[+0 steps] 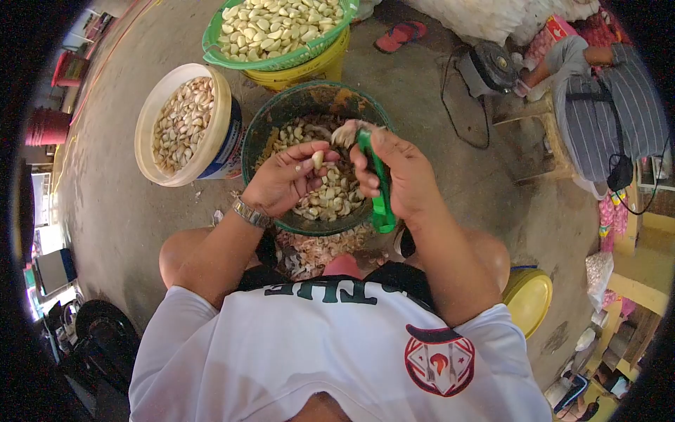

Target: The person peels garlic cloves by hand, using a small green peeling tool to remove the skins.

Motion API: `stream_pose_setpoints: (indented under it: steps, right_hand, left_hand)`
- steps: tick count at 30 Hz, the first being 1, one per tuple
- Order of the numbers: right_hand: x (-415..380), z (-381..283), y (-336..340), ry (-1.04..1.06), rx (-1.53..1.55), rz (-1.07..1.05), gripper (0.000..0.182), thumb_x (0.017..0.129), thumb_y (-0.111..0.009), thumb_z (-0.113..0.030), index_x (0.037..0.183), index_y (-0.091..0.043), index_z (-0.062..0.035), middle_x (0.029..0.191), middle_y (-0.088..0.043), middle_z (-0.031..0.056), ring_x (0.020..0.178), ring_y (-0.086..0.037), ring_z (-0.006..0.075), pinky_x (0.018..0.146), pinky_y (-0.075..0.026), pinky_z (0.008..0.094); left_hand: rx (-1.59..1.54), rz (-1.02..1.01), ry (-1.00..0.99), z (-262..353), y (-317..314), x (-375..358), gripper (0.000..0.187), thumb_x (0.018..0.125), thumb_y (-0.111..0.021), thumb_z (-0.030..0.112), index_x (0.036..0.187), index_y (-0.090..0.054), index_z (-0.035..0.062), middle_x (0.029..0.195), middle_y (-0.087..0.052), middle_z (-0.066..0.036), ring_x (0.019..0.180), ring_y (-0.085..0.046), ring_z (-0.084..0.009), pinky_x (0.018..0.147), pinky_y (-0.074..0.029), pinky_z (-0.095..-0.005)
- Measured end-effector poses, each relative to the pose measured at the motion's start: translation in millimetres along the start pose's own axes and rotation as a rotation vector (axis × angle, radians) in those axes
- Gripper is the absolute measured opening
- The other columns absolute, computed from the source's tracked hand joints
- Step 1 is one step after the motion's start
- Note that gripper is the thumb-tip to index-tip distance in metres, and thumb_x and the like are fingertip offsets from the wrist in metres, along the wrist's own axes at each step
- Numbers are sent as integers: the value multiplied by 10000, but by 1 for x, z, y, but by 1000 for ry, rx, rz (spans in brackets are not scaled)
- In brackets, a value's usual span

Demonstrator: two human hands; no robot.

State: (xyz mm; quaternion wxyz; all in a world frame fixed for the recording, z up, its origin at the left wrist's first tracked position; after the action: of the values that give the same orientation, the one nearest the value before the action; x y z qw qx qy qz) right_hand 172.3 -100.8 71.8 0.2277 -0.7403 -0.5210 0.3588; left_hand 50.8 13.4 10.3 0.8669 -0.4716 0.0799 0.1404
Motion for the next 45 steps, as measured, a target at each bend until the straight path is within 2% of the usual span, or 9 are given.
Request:
stream_pose_setpoints:
  steps: [4, 6, 9, 12, 18, 23, 31, 34, 45]
  right_hand:
    - [-12, 15, -11, -359, -744, -327, 285, 828, -472, -241, 990, -555, -22, 689, -542, 61, 586, -489, 92, 484, -396, 239]
    - [-9, 61, -6, -97, -980, -612, 273, 808, -484, -223, 980, -574, -32, 768, -595, 119, 700, -561, 180, 594, -442, 304]
    - [-21, 102, -4, -393, -1426, -578, 267, 797, -489, -221, 982, -569, -46, 854, -584, 166, 765, -553, 294, 693, -429, 354]
    - [-25, 121, 9, -369, -1514, -541, 251, 790, -473, -193, 968, -575, -49, 845, -575, 191, 778, -549, 322, 689, -427, 374]
    - [-20, 107, 1, -625, -1679, -604, 237, 776, -474, -210, 883, -586, -31, 846, -578, 187, 798, -552, 318, 696, -421, 392]
    - [-22, 123, 15, -551, -1719, -693, 247, 765, -482, -223, 866, -590, -26, 792, -590, 171, 758, -562, 319, 681, -431, 386]
    - [1, 62, 15, -139, -1354, -367, 277, 795, -493, -202, 1014, -552, -42, 658, -570, 79, 572, -540, 172, 536, -433, 285]
    - [8, 42, 15, -45, -1011, -5, 263, 828, -467, -174, 1041, -534, -37, 603, -518, 12, 491, -452, 67, 451, -381, 205]
    - [17, 53, 3, 33, -823, 114, 314, 840, -462, -163, 1133, -478, -51, 621, -500, -5, 517, -440, 53, 487, -382, 197]
  left_hand:
    - [387, 176, -154, 32, 9, 6, 281, 793, -528, 90, 1068, -493, 41, 929, -563, -51, 762, -536, -108, 678, -443, -224]
    - [838, 326, -330, 76, 0, 9, 288, 782, -553, 120, 1050, -501, 28, 872, -563, -30, 739, -526, -92, 651, -437, -221]
    - [1826, 843, -673, 148, -3, 25, 314, 759, -561, 193, 1036, -519, 51, 860, -575, -113, 733, -568, -202, 625, -463, -300]
    - [2165, 771, -1121, 147, 9, 54, 301, 742, -556, 196, 1015, -529, 72, 881, -560, -148, 759, -565, -260, 638, -467, -343]
    - [2258, -350, 31, -54, 47, 92, 309, 703, -485, 30, 991, -575, 97, 983, -523, -132, 853, -529, -279, 746, -441, -377]
    - [2474, -477, 417, -112, 83, 93, 282, 732, -500, 62, 1008, -557, 69, 1094, -486, -122, 1018, -451, -257, 816, -411, -380]
    - [676, 355, 215, -20, 54, 44, 190, 806, -516, 135, 931, -523, -9, 832, -583, -76, 722, -557, -151, 652, -463, -253]
    - [189, 296, 72, 2, 29, 6, 165, 817, -509, 113, 937, -524, 1, 824, -574, -42, 737, -547, -99, 631, -452, -196]
    - [223, 334, -98, 0, 12, -17, 171, 780, -551, 71, 943, -548, 18, 820, -575, -28, 743, -546, -96, 642, -444, -206]
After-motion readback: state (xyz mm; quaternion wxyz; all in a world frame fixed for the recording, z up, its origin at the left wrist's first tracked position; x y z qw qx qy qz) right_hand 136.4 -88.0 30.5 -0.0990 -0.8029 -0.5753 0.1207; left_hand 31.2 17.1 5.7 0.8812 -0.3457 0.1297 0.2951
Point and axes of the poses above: each hand's wrist, its own x-axis towards the middle knuckle, its own y-axis out of the back of the hand, z = x × y, the point moved 3 cm from there along x, towards the middle knuckle
